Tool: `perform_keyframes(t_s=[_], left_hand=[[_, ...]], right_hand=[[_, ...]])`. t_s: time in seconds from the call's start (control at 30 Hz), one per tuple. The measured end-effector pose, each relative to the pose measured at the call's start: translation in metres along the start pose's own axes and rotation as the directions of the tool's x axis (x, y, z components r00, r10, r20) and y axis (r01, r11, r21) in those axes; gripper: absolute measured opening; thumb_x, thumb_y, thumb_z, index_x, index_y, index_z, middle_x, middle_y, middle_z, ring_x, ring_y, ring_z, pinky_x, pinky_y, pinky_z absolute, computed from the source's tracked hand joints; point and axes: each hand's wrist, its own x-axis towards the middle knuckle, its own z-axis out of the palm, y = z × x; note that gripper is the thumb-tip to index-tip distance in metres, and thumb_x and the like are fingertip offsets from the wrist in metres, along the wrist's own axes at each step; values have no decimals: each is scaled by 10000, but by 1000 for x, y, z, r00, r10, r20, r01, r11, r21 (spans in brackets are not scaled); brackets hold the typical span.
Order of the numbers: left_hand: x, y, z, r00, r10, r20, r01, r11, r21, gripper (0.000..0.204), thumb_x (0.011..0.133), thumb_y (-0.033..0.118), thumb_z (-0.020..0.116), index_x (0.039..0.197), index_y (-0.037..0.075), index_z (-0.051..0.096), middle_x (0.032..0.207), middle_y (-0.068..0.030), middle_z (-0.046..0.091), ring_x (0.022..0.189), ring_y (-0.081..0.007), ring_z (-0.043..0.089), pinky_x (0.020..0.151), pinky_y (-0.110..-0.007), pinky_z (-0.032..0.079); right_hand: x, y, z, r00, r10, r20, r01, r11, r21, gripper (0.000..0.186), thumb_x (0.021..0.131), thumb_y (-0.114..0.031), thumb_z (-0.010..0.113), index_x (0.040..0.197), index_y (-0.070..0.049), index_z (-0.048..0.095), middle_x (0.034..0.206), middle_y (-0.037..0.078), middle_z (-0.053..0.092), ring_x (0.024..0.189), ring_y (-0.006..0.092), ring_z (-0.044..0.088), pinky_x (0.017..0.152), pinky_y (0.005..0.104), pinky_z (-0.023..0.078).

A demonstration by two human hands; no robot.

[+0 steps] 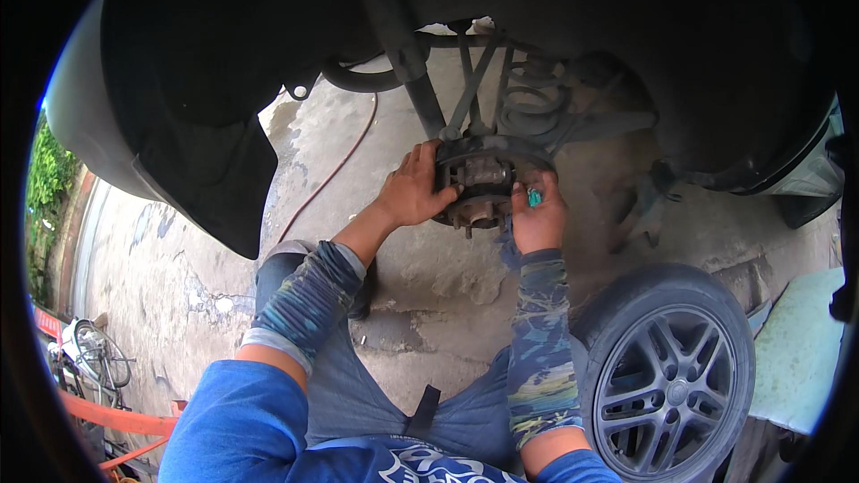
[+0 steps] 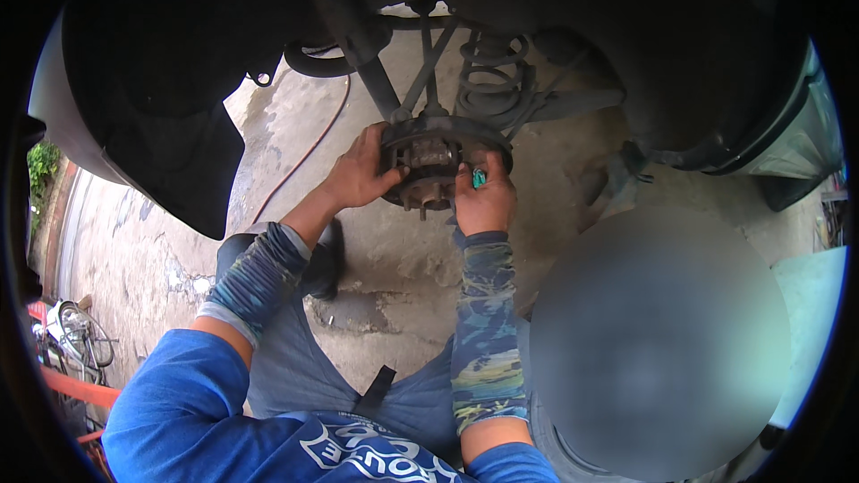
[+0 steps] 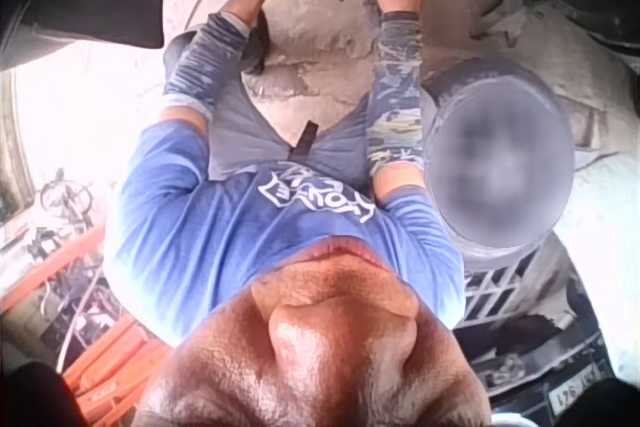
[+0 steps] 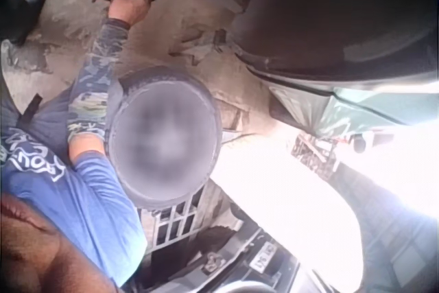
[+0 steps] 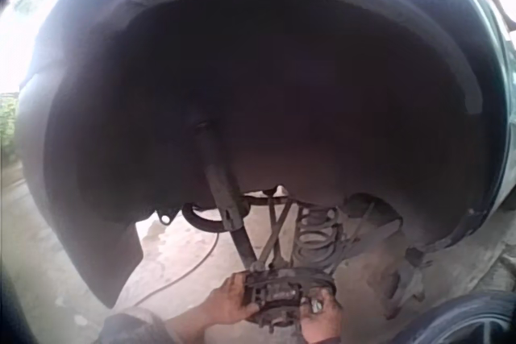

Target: The person sits on the ground and works on a car's wheel hub and brake assembly. They use a wrench to loosen and remove bolts, then remove the brake caliper and rotor. The person then stands and walks around the garage.

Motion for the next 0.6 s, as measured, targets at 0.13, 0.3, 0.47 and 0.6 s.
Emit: perform_keyframes(t_s=[0.13, 0.3, 0.47, 0.6], left_hand=[[1, 0, 0, 1000, -2, 0, 2, 1000, -7, 821, 808, 409, 657, 1419, 3, 287, 1338, -257, 450, 1261, -426, 474, 1031, -499, 432], [-1, 3, -1, 1000, -8, -2, 8, 1000, -18, 839, 782, 361, 690, 1420, 15, 271, 1339, -263, 448, 1269, -434, 469, 1038, -504, 429], [-3, 6, -3, 1000, -26, 14, 27, 999, -28, 862, 754, 316, 721, 1422, 25, 260, 1332, -263, 448, 1272, -440, 465, 1052, -506, 424], [-2, 8, -3, 998, -57, 21, 57, 998, -7, 871, 747, 310, 731, 1422, 24, 260, 1325, -260, 452, 1272, -440, 465, 1064, -503, 420]], right_hand=[[2, -7, -2, 991, -122, 52, 126, 990, -64, 369, 816, -198, 733, 1163, -146, 619, 1051, 127, 668, 946, 381, 656, 745, 454, 526], [0, -19, -5, 985, -106, 136, 142, 944, -298, 467, 795, -190, 749, 1240, -219, 612, 1213, 99, 574, 1021, 348, 647, 800, 481, 543], [0, -26, 1, 989, -75, 130, 116, 932, -342, 516, 780, -181, 767, 1268, -247, 612, 1218, 74, 530, 1033, 325, 651, 812, 476, 556], [3, -23, 1, 985, -122, 122, 154, 940, -303, 503, 776, -163, 774, 1250, -235, 622, 1197, 67, 534, 1030, 319, 652, 813, 473, 551]])
